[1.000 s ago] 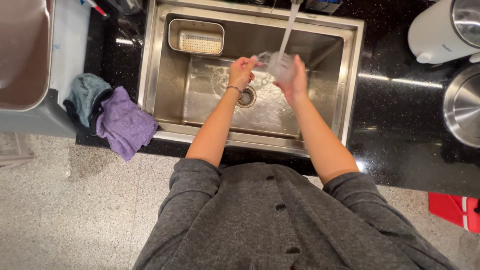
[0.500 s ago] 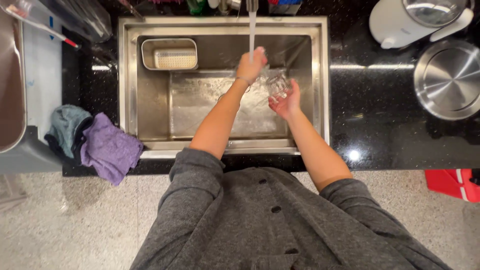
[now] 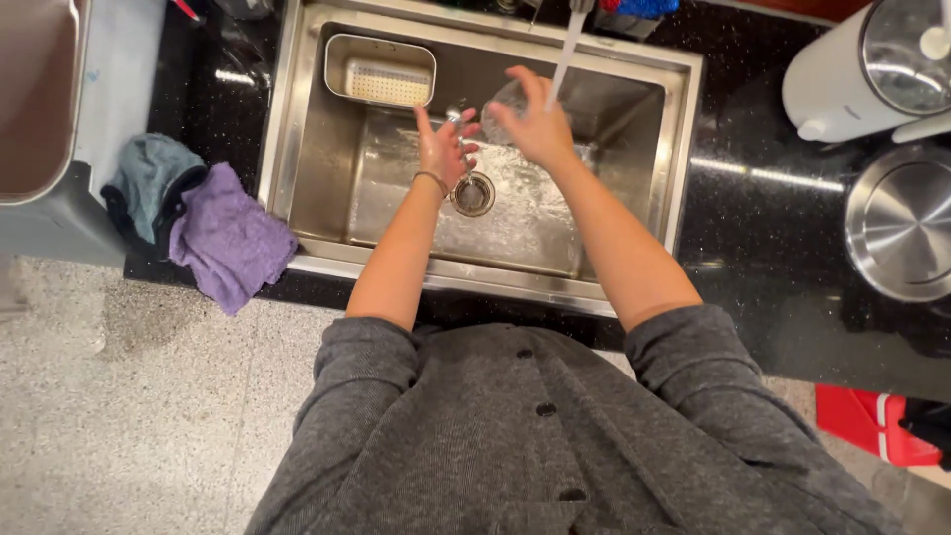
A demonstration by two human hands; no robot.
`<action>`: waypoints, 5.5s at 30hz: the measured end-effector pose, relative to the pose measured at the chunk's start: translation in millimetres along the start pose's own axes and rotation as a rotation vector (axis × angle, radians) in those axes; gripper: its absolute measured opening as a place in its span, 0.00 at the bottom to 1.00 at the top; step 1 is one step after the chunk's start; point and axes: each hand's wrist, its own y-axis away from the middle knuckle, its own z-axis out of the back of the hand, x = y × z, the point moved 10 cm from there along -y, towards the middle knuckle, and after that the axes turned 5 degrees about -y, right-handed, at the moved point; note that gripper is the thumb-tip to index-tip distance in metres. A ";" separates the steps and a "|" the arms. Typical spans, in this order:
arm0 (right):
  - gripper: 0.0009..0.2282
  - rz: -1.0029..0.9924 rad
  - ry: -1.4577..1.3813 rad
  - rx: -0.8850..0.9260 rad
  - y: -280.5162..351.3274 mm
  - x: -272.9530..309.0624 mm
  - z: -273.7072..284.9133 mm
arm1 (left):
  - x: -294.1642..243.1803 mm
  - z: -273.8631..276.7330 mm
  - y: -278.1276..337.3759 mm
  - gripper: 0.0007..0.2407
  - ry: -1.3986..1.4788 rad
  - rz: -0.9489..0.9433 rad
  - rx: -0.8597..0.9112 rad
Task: Washing dishes in a sink and wiping down the surrounding counter surfaces in a coffee shop.
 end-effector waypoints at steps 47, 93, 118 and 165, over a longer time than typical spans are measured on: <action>0.22 -0.371 -0.189 0.058 2.4 -7.3 13.9 | 39.2 -59.1 -48.8 0.24 -0.103 -0.275 -0.141; 0.40 -0.456 -0.176 0.168 94.1 -99.6 10.0 | 40.5 -112.5 -68.2 0.10 -0.625 -0.349 0.134; 0.28 -0.593 -1.330 -0.044 99.3 -108.0 -17.6 | -57.4 -121.5 -114.4 0.13 -0.322 -0.248 0.025; 0.19 0.158 -0.321 0.322 74.0 5.3 22.0 | -64.2 -29.4 111.3 0.23 -0.528 -0.583 0.120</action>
